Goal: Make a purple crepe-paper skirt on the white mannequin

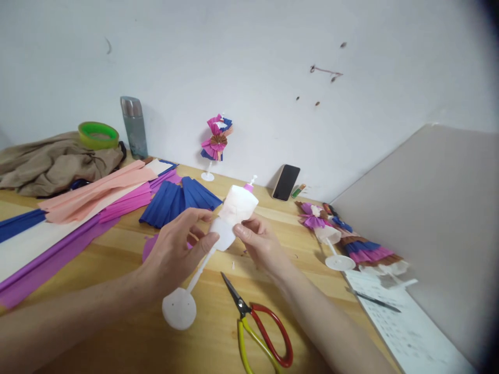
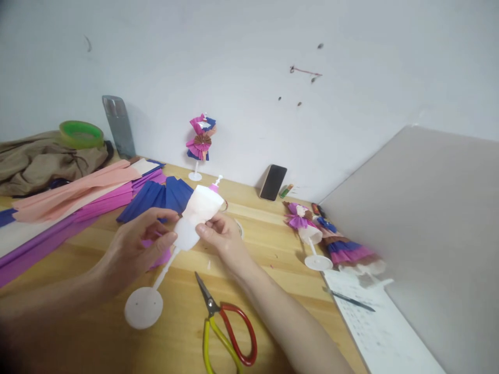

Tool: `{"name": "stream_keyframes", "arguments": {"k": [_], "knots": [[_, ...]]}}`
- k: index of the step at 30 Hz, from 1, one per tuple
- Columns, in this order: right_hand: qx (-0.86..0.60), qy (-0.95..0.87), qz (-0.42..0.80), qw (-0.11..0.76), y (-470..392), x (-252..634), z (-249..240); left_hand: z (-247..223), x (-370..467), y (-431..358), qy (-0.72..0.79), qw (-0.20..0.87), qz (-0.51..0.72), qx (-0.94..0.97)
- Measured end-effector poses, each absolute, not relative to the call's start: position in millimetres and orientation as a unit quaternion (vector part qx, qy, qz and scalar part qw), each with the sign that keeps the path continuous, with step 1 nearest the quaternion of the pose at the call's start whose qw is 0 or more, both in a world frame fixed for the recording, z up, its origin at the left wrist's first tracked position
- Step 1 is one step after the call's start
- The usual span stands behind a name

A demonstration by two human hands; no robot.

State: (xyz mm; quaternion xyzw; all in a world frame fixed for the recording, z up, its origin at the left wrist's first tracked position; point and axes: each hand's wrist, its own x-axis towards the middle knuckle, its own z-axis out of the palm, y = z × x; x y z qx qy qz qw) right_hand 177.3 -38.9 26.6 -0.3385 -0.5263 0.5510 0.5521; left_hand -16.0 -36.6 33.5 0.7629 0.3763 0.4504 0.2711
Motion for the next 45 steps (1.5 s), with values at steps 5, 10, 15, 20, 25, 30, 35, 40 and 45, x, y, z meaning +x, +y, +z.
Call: {"name": "stream_keyframes", "arguments": {"k": [5,10,15,20,25,30,35,40,45], "knots": [[-0.308,-0.577,0.506,0.562,-33,185,34,51,-3,-31,0.303,0.316,0.553,0.709],[-0.302,-0.601,0.473,0.569,-33,191,39,57,9,-26,0.291,0.321,0.580,0.690],[-0.333,-0.609,0.444,0.567,-34,191,40,61,16,-21,0.298,0.330,0.598,0.667],[-0.344,-0.626,0.428,0.554,-42,186,46,62,19,-22,0.320,0.384,0.575,0.648],[-0.406,-0.586,0.419,0.562,-51,176,55,67,18,-24,0.330,0.523,0.524,0.586],[-0.423,-0.576,0.406,0.569,-52,170,59,72,12,-19,0.325,0.609,0.477,0.544],[-0.426,-0.552,0.389,0.603,-47,165,54,71,14,-16,0.304,0.624,0.498,0.520],[-0.416,-0.532,0.392,0.624,-42,164,49,70,16,-16,0.299,0.656,0.478,0.502],[-0.430,-0.526,0.417,0.604,-40,169,46,63,18,-17,0.318,0.627,0.479,0.525]]}}
